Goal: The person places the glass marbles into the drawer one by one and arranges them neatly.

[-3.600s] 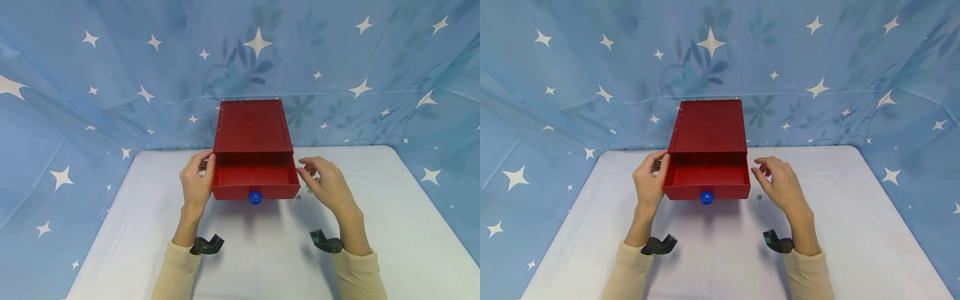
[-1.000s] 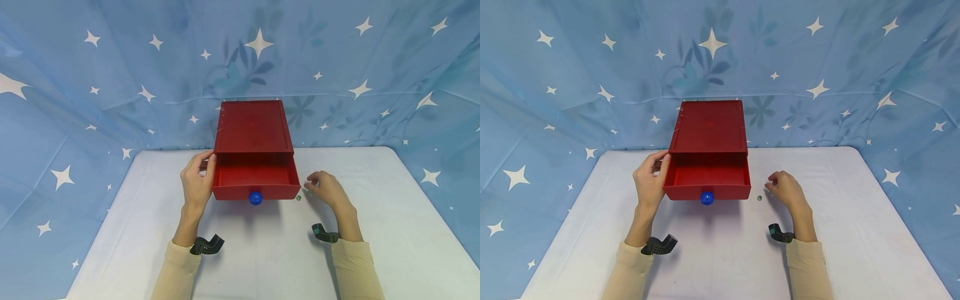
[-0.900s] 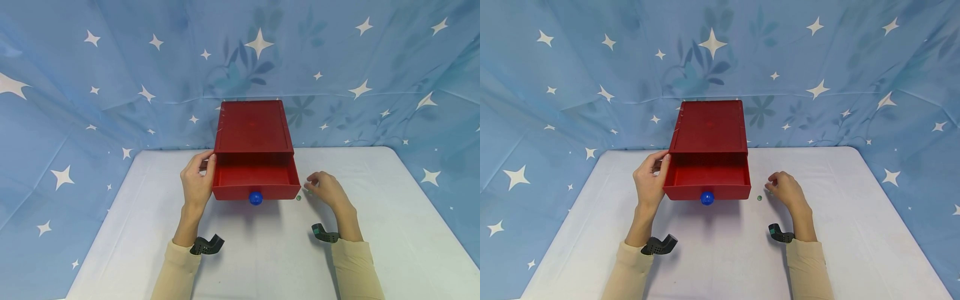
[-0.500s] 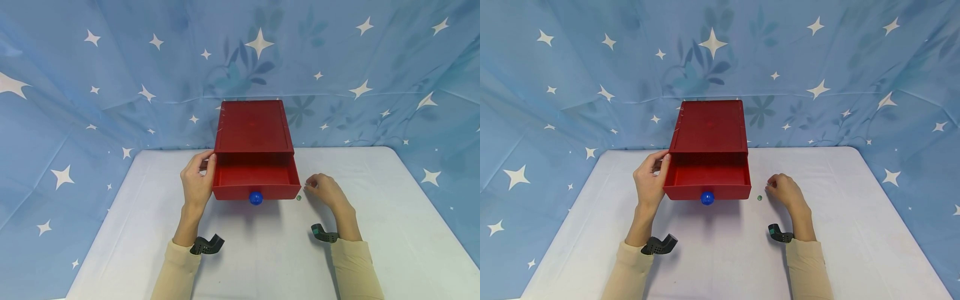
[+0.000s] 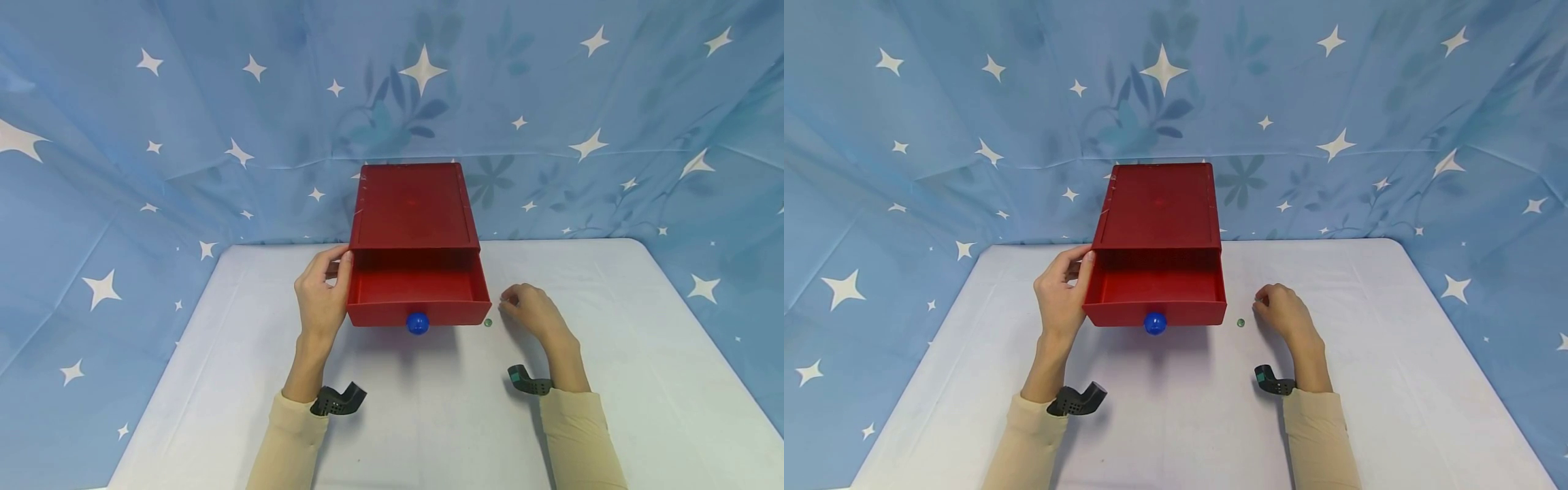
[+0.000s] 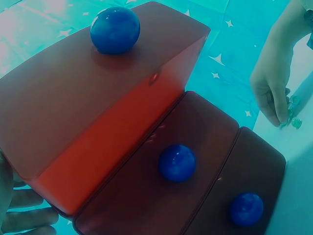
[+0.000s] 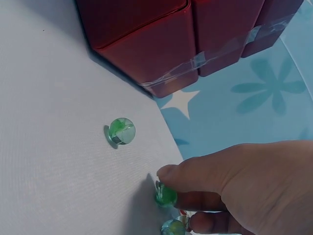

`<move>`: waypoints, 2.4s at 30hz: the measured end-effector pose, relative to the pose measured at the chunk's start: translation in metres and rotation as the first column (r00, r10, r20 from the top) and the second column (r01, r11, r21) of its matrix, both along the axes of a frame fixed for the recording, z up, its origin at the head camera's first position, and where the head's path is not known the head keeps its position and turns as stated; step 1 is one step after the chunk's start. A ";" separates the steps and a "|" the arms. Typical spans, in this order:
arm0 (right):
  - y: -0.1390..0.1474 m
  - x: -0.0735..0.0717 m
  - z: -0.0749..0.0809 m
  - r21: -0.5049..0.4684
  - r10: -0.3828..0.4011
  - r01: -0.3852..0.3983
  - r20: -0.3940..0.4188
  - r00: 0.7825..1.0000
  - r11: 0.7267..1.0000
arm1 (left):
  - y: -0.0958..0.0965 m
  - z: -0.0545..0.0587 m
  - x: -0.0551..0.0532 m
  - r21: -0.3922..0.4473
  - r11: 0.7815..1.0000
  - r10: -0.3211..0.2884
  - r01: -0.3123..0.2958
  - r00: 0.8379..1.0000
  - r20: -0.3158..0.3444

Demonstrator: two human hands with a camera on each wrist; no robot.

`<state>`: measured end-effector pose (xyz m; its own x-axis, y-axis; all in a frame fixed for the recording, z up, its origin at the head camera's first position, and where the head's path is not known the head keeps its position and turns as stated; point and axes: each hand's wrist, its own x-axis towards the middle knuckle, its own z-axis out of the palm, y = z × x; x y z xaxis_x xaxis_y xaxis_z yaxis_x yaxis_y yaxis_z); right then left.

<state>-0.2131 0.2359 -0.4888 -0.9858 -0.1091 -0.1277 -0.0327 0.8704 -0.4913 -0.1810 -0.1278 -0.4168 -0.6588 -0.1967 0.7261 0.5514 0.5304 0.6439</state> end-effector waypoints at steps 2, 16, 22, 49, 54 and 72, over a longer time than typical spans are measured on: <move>0.000 0.000 0.000 0.001 0.001 -0.001 0.001 1.000 1.000 | 0.000 0.000 0.000 0.001 1.000 0.001 -0.001 1.000 0.000; 0.001 -0.002 0.000 0.020 0.019 -0.019 0.010 1.000 1.000 | 0.000 0.000 -0.001 -0.003 1.000 -0.003 0.003 1.000 0.001; 0.002 -0.002 -0.001 0.022 0.020 -0.020 -0.002 1.000 1.000 | 0.001 0.002 0.000 -0.004 1.000 0.002 -0.002 1.000 -0.004; -0.004 0.005 0.018 -0.012 0.016 -0.017 -0.090 0.996 1.000 | 0.000 0.002 0.000 -0.009 1.000 0.003 -0.003 1.000 -0.002; -0.005 0.006 0.021 -0.023 0.013 -0.015 -0.094 0.996 1.000 | -0.001 0.001 0.000 -0.009 1.000 0.002 -0.002 1.000 -0.003; -0.008 0.005 0.024 -0.033 0.030 -0.031 -0.038 0.999 0.999 | -0.001 -0.001 -0.003 -0.001 1.000 -0.022 0.022 1.000 0.015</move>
<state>-0.2080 0.2274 -0.4647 -0.9860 -0.1425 -0.0864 -0.0778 0.8520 -0.5178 -0.1836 -0.1290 -0.4178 -0.6739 -0.1810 0.7163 0.5532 0.5191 0.6516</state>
